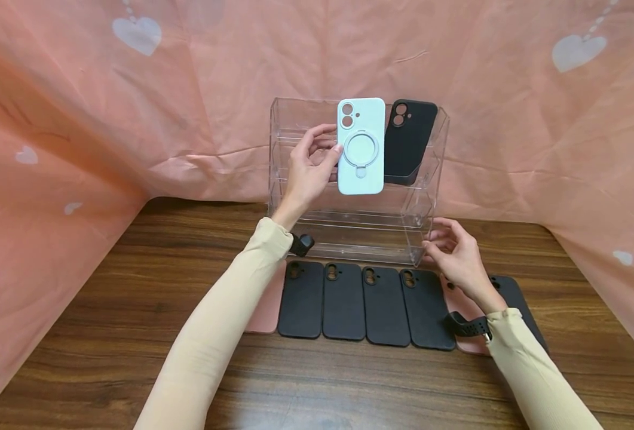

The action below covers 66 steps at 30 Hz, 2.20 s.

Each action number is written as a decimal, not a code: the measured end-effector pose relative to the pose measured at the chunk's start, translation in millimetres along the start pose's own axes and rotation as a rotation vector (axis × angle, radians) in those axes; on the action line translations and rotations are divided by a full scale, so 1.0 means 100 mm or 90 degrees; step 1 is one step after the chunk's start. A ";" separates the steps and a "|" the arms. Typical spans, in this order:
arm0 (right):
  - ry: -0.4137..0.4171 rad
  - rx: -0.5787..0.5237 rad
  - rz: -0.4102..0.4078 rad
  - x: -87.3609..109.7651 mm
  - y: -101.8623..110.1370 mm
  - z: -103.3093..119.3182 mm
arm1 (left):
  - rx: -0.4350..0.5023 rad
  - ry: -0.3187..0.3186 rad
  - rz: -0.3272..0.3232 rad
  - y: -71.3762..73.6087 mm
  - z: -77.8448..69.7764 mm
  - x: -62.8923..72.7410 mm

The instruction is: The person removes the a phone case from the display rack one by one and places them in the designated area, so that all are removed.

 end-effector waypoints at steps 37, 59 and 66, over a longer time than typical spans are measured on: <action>0.005 -0.015 0.001 0.01 0.00 0.00 | -0.034 0.038 0.008 0.56 0.08 0.46; -0.005 -0.021 0.012 0.00 -0.01 -0.01 | -0.080 0.055 0.014 0.84 0.02 0.69; -0.007 -0.014 0.012 0.00 -0.01 -0.01 | -0.084 0.060 0.021 0.87 0.01 0.76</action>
Point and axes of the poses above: each hand's wrist, its own x-axis away from the middle knuckle, its own y-axis out of the back of the hand, z = x × y, the point moved 7 cm from there along -x, towards the middle knuckle
